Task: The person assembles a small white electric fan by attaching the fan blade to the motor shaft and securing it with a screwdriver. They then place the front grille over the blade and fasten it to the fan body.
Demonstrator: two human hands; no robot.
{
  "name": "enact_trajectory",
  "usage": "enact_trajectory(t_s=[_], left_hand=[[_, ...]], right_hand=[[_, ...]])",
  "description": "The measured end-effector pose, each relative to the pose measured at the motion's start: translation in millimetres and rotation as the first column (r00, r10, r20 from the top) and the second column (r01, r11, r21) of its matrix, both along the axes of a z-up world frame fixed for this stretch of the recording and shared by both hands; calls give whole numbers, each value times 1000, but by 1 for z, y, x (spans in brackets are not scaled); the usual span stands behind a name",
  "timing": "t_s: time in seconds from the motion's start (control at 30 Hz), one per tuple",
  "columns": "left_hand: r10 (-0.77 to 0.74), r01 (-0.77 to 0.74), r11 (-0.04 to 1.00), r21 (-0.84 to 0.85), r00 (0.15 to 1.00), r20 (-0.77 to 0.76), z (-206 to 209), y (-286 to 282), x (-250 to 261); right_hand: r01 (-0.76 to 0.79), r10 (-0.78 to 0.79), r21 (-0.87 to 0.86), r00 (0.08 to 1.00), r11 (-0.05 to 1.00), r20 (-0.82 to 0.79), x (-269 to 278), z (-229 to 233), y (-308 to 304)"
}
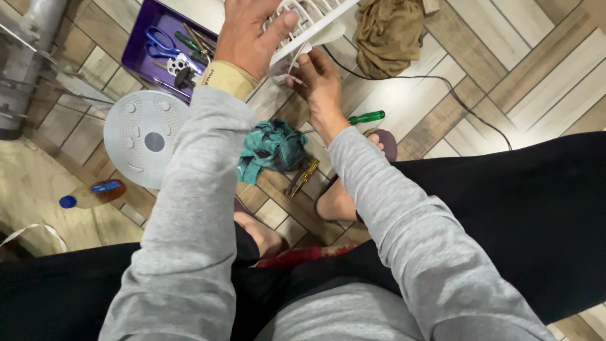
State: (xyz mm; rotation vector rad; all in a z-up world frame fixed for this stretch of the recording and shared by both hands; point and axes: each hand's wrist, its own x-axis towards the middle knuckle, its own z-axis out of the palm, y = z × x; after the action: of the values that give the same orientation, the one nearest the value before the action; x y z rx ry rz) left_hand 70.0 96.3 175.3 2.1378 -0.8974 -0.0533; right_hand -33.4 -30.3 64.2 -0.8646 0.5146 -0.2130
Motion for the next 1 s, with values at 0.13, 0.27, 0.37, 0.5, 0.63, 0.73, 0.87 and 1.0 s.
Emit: enact_trajectory(t_s=[0.13,0.27,0.37,0.5,0.63,0.73,0.87,1.0], left_hand=[[-88,86,995,-40,995,-39,1,4,0],[-133,133,989,-68,991,4,0,7,1],[-129,130,989,-64,992,13,-1,6,0],[-110,110,993,-34,994,-12,-1,7,0],[-105,105,994,-18,994,4,-2,7,-1],[-103,104,994,-39,994,20,-5,7,-2],[-81,80,995,-64,997,-4,-8,6,-3],[-40,36,997,-65,998,-56,-15,5,-2]], right_hand=[[-1,-6,131,999,991,48,3,-7,2],[-18,-1,209,996,978,89,5,-10,1],[-13,5,111,998,994,68,3,-7,-1],[-51,47,81,998,995,46,2,1,-2],[4,12,-113,990,994,144,2,3,2],[2,14,-118,991,993,135,1,3,3],[-31,37,-49,991,998,130,-1,8,-3],[-76,85,-70,986,995,144,-2,8,-6]])
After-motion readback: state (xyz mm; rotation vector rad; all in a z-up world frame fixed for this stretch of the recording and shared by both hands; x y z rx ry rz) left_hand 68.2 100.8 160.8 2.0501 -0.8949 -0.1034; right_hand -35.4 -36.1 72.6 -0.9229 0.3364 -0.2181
